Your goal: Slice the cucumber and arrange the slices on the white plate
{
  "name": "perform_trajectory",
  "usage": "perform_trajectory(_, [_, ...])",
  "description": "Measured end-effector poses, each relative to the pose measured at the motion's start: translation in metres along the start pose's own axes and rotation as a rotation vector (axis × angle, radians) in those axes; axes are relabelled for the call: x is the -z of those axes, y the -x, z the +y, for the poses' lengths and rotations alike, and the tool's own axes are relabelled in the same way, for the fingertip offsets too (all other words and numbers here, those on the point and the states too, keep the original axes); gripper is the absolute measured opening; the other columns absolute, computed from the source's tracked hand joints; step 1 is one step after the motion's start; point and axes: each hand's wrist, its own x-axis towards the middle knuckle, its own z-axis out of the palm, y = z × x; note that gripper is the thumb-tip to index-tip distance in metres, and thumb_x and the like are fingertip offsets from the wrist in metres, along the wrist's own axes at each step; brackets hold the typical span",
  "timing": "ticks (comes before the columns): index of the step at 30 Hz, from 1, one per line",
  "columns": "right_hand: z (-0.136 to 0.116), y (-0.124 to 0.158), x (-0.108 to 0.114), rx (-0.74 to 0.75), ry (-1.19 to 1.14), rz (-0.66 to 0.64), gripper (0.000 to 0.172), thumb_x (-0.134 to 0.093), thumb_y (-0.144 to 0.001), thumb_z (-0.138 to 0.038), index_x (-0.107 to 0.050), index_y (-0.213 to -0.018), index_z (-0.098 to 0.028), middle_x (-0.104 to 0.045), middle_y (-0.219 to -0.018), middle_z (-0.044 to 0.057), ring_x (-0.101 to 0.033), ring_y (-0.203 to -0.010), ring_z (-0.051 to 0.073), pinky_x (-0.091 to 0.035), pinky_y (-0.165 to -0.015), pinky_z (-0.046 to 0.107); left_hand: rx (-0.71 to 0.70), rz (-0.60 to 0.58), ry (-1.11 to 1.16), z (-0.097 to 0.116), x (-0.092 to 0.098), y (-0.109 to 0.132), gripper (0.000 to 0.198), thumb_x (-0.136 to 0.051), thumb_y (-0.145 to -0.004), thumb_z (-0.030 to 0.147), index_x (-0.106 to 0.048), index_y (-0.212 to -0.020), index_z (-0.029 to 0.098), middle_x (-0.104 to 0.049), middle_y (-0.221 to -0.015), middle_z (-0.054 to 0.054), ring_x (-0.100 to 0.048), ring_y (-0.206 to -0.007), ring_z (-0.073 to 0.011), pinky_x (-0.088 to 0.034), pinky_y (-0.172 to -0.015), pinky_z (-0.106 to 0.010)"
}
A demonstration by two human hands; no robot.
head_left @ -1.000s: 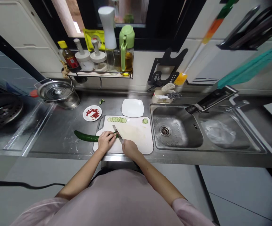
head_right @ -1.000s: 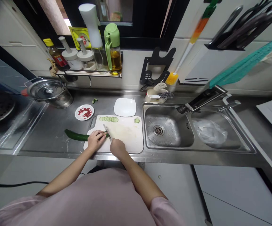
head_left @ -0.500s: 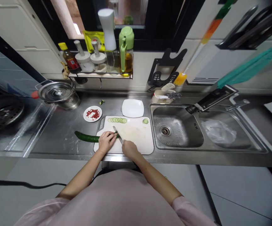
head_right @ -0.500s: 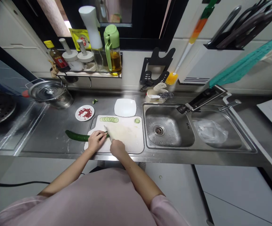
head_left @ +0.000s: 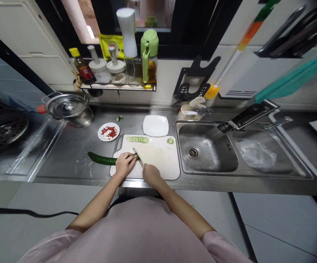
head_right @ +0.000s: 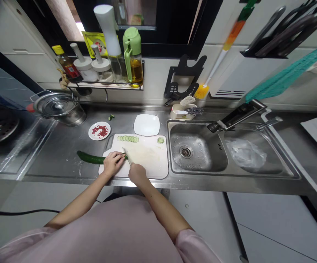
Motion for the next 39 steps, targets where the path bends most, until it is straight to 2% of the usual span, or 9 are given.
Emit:
perform_trajectory(15, [-0.010,-0.018,-0.004,0.009,0.025,0.014,0.032,-0.040,-0.090,-0.013,-0.060,-0.115,-0.012,-0.069,-0.107,0.017,-0.065,-0.105,0.024,-0.047,-0.082,0.030,0.002,-0.004,-0.003,0.001,0.001,-0.001,0.022,-0.054,-0.091,0.037,-0.073,-0.093,0.026,-0.068,-0.092,-0.005,-0.059,-0.088,-0.0186,-0.045,-0.076,-0.032])
perform_trajectory(21, [0.001,-0.010,-0.006,-0.001,-0.012,0.074,0.032,-0.035,-0.095,-0.021,-0.059,-0.115,-0.013,-0.070,-0.104,0.016,-0.066,-0.099,0.022,-0.046,-0.078,0.029,0.050,-0.044,0.010,0.004,0.006,-0.004,0.023,-0.053,-0.091,0.038,-0.072,-0.095,0.026,-0.068,-0.092,-0.004,-0.060,-0.088,-0.0181,-0.045,-0.077,-0.030])
perform_trajectory(27, [0.036,0.012,0.007,-0.054,0.011,0.170,0.031,-0.034,-0.097,-0.027,-0.059,-0.113,-0.016,-0.070,-0.099,0.012,-0.066,-0.093,0.021,-0.042,-0.075,0.027,0.211,-0.214,0.043,0.009,0.020,-0.018,0.030,-0.048,-0.091,0.043,-0.070,-0.103,0.027,-0.069,-0.104,-0.003,-0.060,-0.096,-0.0186,-0.044,-0.084,-0.029])
perform_trajectory(30, [0.056,0.020,0.014,-0.116,0.009,0.191,0.032,-0.033,-0.098,-0.028,-0.058,-0.114,-0.017,-0.070,-0.100,0.012,-0.065,-0.094,0.021,-0.041,-0.075,0.027,0.224,-0.316,-0.013,0.017,0.025,-0.034,0.034,-0.050,-0.088,0.047,-0.068,-0.109,0.027,-0.068,-0.111,-0.004,-0.059,-0.103,-0.0222,-0.039,-0.093,-0.035])
perform_trajectory(35, [0.072,0.027,0.013,-0.158,-0.020,0.194,0.033,-0.033,-0.098,-0.029,-0.059,-0.114,-0.017,-0.070,-0.102,0.013,-0.064,-0.095,0.021,-0.038,-0.074,0.026,0.200,-0.517,-0.248,0.038,0.014,-0.057,0.037,-0.059,-0.079,0.045,-0.067,-0.107,0.024,-0.066,-0.111,-0.011,-0.053,-0.110,-0.0317,-0.028,-0.099,-0.048])
perform_trajectory(39, [0.074,0.031,0.010,-0.160,-0.034,0.205,0.034,-0.032,-0.098,-0.029,-0.060,-0.113,-0.017,-0.071,-0.101,0.012,-0.064,-0.093,0.020,-0.036,-0.072,0.026,0.250,-0.594,-0.322,0.045,0.002,-0.064,0.031,-0.060,-0.076,0.033,-0.063,-0.104,0.020,-0.065,-0.110,-0.013,-0.052,-0.109,-0.0322,-0.024,-0.099,-0.050])
